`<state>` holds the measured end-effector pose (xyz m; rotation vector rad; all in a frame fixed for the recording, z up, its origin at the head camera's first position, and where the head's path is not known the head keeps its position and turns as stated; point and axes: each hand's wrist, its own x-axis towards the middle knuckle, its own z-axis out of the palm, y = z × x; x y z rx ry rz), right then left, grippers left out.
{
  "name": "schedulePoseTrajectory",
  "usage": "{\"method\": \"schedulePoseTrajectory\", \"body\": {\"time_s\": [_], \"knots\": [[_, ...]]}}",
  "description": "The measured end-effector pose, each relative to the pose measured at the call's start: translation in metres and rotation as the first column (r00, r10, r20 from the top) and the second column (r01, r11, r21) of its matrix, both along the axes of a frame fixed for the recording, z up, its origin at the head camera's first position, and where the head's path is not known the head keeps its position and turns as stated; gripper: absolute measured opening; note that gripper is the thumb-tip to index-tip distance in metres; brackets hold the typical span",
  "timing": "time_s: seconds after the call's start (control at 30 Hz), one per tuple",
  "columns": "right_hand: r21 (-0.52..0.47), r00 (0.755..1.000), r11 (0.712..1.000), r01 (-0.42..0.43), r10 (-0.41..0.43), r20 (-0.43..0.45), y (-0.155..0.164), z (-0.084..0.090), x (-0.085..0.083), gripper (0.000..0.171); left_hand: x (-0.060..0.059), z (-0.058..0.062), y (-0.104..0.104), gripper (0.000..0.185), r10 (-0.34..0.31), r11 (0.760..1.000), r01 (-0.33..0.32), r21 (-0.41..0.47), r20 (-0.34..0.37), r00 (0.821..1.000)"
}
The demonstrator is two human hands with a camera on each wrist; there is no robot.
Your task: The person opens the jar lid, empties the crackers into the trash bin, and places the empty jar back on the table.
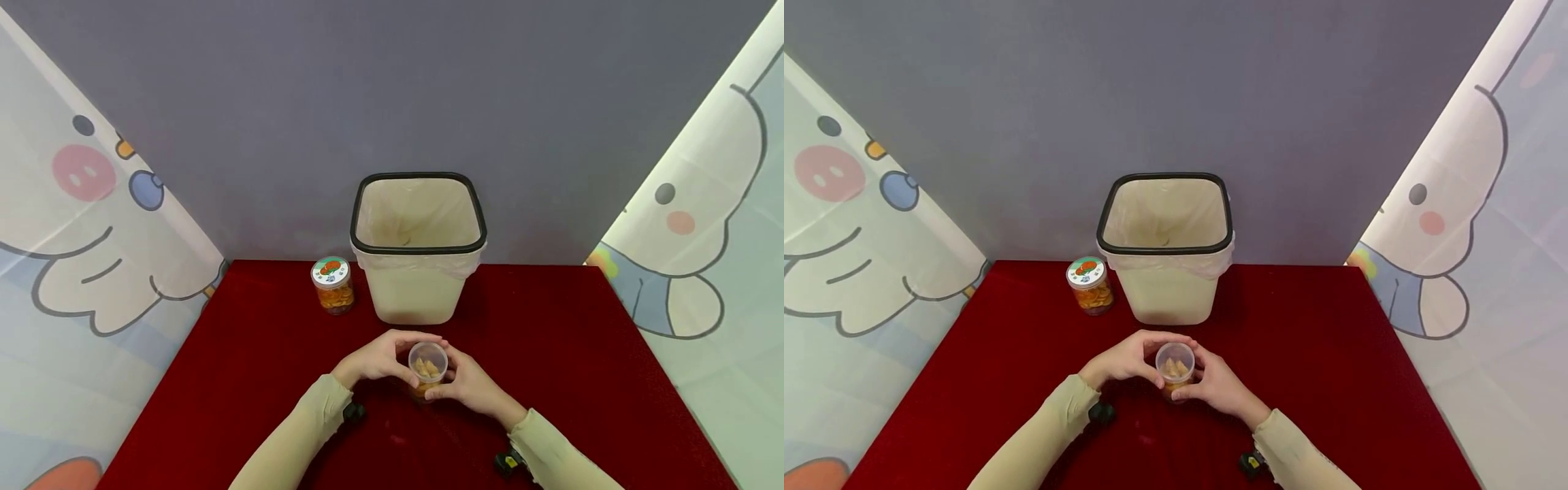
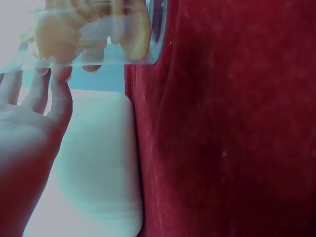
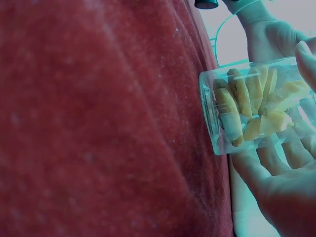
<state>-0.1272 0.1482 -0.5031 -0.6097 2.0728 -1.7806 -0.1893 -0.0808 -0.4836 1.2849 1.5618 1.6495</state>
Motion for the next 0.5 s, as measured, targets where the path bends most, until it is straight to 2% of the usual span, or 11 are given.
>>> {"method": "schedulePoseTrajectory", "body": {"time_s": [0.2, 0.5], "knots": [[-0.029, 1.000, 1.000, -0.003, 0.002, -0.006, 0.000, -0.001, 0.000, 0.082, 0.004, -0.002, 0.001, 0.077, 0.022, 0.999, -0.022, 0.033, 0.022, 1.000], [-0.021, 1.000, 1.000, 0.002, -0.002, 0.000, -0.002, -0.001, 0.002, 0.077, 0.013, -0.003, 0.005, 0.085, 0.078, 0.997, -0.078, 0.029, -0.012, 0.997]]}}
